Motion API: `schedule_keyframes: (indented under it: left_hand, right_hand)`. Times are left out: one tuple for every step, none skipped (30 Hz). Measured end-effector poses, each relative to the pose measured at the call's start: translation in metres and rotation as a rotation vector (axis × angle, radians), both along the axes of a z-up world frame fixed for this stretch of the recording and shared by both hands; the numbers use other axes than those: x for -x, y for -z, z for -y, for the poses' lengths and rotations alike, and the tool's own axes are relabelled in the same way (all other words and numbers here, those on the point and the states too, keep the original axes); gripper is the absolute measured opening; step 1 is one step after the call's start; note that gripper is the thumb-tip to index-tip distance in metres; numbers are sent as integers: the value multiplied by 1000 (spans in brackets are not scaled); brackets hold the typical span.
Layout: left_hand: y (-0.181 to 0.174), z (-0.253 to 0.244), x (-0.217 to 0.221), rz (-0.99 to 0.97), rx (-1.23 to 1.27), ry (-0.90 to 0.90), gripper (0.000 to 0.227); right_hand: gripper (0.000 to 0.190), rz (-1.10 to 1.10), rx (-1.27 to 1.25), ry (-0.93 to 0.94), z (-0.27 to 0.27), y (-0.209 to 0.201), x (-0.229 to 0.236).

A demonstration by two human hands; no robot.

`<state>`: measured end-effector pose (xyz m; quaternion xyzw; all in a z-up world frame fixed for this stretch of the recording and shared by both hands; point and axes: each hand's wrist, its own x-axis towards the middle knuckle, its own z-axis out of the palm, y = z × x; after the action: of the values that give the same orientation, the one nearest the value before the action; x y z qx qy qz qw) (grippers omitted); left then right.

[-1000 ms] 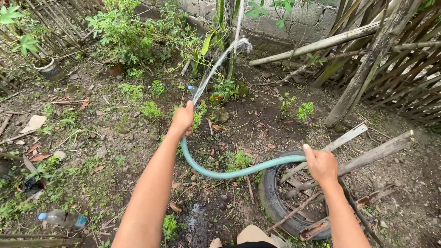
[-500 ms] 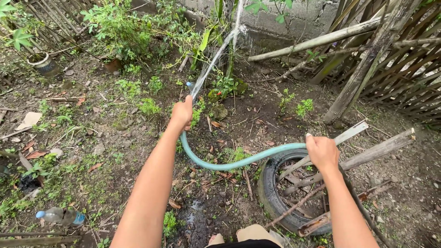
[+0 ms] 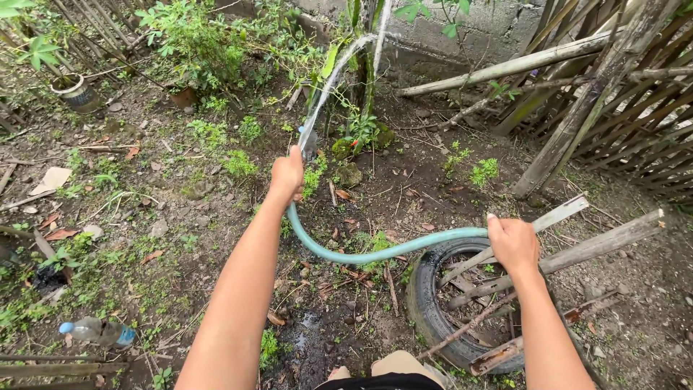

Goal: The person uses a garden hose to water small plants and the surrounding soil in a backyard garden area. They move the hose back and forth to cover different spots, occasionally stepping around obstacles like a tire and wooden sticks.

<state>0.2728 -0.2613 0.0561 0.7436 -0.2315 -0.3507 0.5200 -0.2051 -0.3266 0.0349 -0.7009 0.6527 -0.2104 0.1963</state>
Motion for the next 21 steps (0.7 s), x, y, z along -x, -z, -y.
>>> schedule_keyframes:
  left_hand:
    - [-4,-2,1,0,-1,-3,53]
    - [-7,-3,3,14,-10,-9,53]
    - [-11,-3,5,28,-19,-15,53]
    - [-7,0,3,28,-19,-14,53]
    - [-2,3,1,31,-27,-21,52]
    - [2,6,-1,34,-36,-28,51]
    - [1,5,0,34,-35,-26,51]
    - [-1,4,1,31,-24,-34,52]
    - [-3,3,3,28,-13,-41,53]
    - [-4,3,3,27,-11,-41,53]
    - [-4,3,4,31,-9,-38,53]
    - [-4,1,5,33,-9,-36,53]
    - [-5,1,5,33,-10,-38,53]
    - [-5,2,6,29,-1,-37,53]
    - [-5,2,6,25,9,-36,52]
    - [0,4,5,24,8,-36,52]
    - [4,6,4,20,3,-44,52]
    - [8,9,2,17,0,-52,53]
    - [9,9,2,17,1,-52,53]
    - [11,9,1,7,10,-57,53]
    - [12,9,0,-3,18,-63,53]
  right_hand:
    - [55,0,-1,-3,0,-2,-2]
    - [53,8,-2,6,-1,-3,-3]
    - [51,16,-3,15,-2,-5,-4]
    - [51,16,-3,16,-4,-11,-5]
    - [51,21,5,21,-6,-16,-6]
    - [51,26,12,26,-8,-22,-7]
    - [51,26,13,28,-8,-22,-7]
    - [51,33,11,29,-8,-22,-7]
    - [51,41,10,29,-8,-22,-7]
    - [51,40,12,29,-8,-24,-7]
    - [52,33,11,30,-8,-25,-6]
    - [54,25,9,30,-9,-26,-6]
    - [54,24,9,28,-8,-26,-6]
    - [52,34,14,29,-9,-26,-5]
    - [50,43,19,30,-9,-26,-5]
    - [50,42,18,31,-9,-26,-5]
    - [50,38,16,28,-9,-25,-4]
    - [50,34,17,25,-8,-25,-4]
    - [50,34,18,25,-9,-26,-4]
    - [50,32,16,25,-9,-28,-4]
    - [51,30,15,25,-9,-29,-5]
